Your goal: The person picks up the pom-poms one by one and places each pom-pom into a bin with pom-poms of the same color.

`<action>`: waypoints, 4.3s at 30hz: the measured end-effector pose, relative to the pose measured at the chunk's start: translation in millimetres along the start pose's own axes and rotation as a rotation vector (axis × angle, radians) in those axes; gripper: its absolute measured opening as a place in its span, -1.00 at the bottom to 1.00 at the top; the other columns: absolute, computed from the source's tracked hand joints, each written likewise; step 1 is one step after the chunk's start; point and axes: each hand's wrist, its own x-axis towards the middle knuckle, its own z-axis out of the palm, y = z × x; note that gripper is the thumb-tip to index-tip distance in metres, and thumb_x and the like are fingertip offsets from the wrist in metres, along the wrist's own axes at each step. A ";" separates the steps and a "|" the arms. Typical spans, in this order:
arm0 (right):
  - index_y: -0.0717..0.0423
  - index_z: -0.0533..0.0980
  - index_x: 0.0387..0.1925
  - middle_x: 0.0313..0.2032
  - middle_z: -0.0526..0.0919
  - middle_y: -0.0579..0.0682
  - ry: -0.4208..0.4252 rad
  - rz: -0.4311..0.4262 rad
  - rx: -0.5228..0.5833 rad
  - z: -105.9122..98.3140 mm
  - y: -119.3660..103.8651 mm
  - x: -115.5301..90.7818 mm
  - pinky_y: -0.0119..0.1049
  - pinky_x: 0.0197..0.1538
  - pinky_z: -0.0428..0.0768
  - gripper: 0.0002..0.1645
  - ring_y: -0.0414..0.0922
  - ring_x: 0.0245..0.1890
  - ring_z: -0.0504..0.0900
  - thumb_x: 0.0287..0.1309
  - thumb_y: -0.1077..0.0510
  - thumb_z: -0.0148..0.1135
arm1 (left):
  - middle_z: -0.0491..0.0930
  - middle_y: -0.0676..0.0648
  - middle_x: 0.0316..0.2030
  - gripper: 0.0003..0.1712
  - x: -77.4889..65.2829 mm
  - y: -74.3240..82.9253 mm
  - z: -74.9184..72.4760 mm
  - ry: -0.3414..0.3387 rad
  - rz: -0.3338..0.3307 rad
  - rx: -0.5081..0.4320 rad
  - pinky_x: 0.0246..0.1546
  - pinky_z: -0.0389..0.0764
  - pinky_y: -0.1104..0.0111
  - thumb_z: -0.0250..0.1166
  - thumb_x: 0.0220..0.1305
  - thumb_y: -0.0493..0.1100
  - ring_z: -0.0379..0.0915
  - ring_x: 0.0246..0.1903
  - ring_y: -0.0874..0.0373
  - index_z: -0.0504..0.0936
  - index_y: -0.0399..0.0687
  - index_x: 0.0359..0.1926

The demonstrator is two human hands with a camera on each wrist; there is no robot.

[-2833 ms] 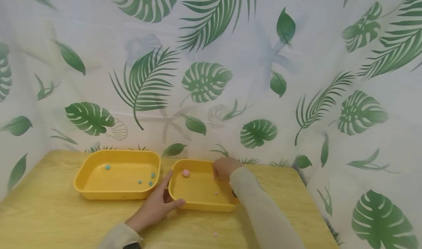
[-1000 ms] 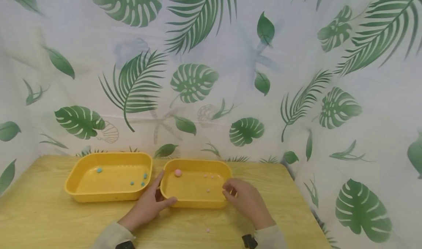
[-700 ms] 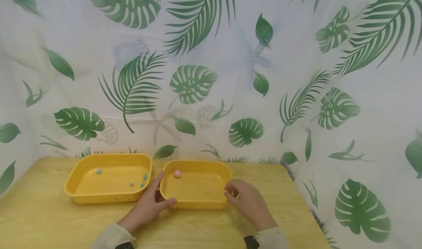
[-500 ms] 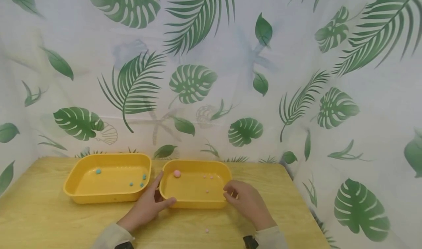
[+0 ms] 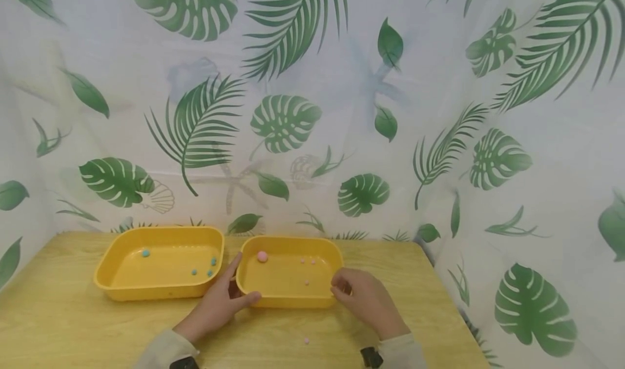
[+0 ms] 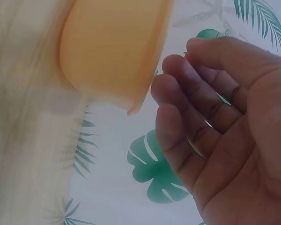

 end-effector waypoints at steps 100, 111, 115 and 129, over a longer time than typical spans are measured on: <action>-0.15 0.57 -0.38 -0.51 0.52 -0.35 -0.432 -0.059 0.063 37.1 -44.6 -1.6 -0.43 -0.40 0.48 -0.83 -0.37 -0.51 0.45 0.27 0.20 0.32 | 0.14 -0.29 0.54 0.27 0.9 0.2 9.7 0.002 0.014 -0.027 0.18 0.57 0.30 0.53 0.26 0.01 0.50 0.26 -0.08 -0.17 -0.08 0.67; -0.12 0.58 -0.30 -0.46 0.58 -0.35 -0.271 -0.130 0.183 16.4 -37.0 -0.6 -0.43 -0.35 0.55 -0.87 -0.40 -0.48 0.48 0.35 0.18 0.34 | 0.16 -0.30 0.53 0.24 -1.9 7.5 9.9 0.003 0.019 -0.048 0.07 0.60 0.31 0.52 0.27 -0.03 0.57 0.14 -0.01 -0.16 -0.13 0.67; -0.17 0.60 -0.32 -0.44 0.57 -0.37 -0.145 -0.142 0.126 10.7 -33.2 -1.1 -0.41 -0.31 0.57 -0.86 -0.36 -0.43 0.51 0.32 0.17 0.37 | 0.14 -0.31 0.54 0.24 -1.4 6.0 9.9 0.002 0.025 -0.049 0.10 0.61 0.30 0.52 0.27 -0.04 0.56 0.18 -0.03 -0.16 -0.14 0.66; 0.03 0.62 -0.25 -0.30 0.65 -0.20 0.159 -0.159 0.086 10.6 -18.0 2.0 -0.25 -0.23 0.70 -0.81 -0.25 -0.34 0.61 0.21 0.37 0.37 | 0.15 -0.25 0.55 0.26 1.2 0.5 9.9 0.002 -0.012 -0.012 0.04 0.58 0.38 0.53 0.25 0.01 0.58 0.10 0.03 -0.16 -0.08 0.67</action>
